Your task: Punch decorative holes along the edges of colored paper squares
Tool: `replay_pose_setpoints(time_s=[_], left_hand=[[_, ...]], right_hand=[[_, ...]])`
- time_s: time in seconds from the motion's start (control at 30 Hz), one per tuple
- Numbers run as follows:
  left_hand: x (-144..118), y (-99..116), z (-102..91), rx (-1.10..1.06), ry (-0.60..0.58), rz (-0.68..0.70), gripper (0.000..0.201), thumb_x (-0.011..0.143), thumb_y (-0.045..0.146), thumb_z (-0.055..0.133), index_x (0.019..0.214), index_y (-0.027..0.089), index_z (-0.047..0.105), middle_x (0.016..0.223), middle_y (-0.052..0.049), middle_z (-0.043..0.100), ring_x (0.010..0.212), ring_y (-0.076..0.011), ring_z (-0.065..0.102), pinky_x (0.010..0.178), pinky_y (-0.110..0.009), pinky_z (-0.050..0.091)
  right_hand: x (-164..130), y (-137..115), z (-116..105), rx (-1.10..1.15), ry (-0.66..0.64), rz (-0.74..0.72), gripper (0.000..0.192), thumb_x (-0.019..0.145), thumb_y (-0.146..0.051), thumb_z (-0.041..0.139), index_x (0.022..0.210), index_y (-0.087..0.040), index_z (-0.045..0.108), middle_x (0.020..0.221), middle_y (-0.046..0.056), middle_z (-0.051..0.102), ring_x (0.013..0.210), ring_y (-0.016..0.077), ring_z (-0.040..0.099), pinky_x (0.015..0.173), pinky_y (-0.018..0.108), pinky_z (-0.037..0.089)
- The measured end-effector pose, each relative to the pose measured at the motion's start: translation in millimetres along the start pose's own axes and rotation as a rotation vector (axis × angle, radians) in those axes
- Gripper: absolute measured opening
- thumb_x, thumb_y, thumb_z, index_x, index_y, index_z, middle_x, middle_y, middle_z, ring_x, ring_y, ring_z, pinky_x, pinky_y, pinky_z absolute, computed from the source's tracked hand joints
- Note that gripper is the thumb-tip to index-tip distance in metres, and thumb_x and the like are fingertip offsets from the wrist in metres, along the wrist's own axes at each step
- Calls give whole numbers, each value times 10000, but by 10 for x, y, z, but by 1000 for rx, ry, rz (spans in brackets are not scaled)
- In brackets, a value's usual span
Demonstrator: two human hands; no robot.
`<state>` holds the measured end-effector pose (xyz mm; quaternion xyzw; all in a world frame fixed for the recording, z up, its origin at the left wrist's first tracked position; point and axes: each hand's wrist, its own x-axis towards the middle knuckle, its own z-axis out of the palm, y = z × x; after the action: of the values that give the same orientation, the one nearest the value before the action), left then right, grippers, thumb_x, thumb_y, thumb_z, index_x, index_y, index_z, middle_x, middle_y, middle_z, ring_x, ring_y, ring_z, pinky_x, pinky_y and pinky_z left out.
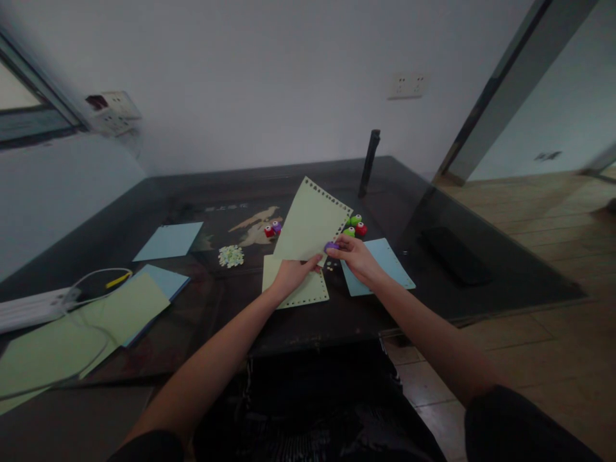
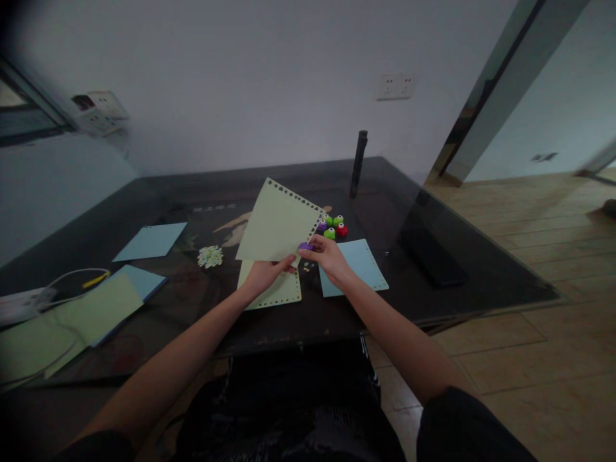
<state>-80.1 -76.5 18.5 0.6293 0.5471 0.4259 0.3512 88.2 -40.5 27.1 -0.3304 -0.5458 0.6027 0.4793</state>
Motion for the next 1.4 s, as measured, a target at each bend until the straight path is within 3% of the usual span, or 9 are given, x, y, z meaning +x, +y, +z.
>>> replay_pose_setpoints(time_s=[0.2,0.47,0.83,1.1,1.4], left_hand=[[-2,63,9,-57,5,-8,170,811,258,578,897,121,630,703,-43,715,579,-153,669,627,-246,528],[9,2,-23,38,22,35,181,831,286,547,808,144,657,591,-12,692,632,-175,679,762,-289,519],[2,159,-64,41,77,-17,193,812,241,551,653,156,620,598,-28,699,592,-158,659,684,-251,523],[26,134,-101,-3,81,-37,230,812,282,547,650,141,628,623,-55,707,558,-153,633,611,-242,520],[24,174,-127,-7,83,-50,237,816,278,547,634,145,621,621,-67,701,569,-161,633,618,-253,515]], right_hand=[[4,4,-6,6,-11,10,264,584,-288,794,745,-185,612,782,6,637,761,145,575,809,327,428],[-3,1,-19,46,-46,52,278,602,-256,787,829,-187,642,839,25,655,800,152,594,868,352,436],[-1,-66,-68,80,-77,180,317,619,-307,792,874,-185,648,860,30,670,780,147,624,805,327,473],[2,-95,-140,23,-117,173,290,774,-434,657,905,-176,651,878,70,696,792,153,640,758,303,491],[11,-96,-145,-79,-66,161,367,854,-522,515,866,-172,626,842,81,703,737,160,647,729,327,511]])
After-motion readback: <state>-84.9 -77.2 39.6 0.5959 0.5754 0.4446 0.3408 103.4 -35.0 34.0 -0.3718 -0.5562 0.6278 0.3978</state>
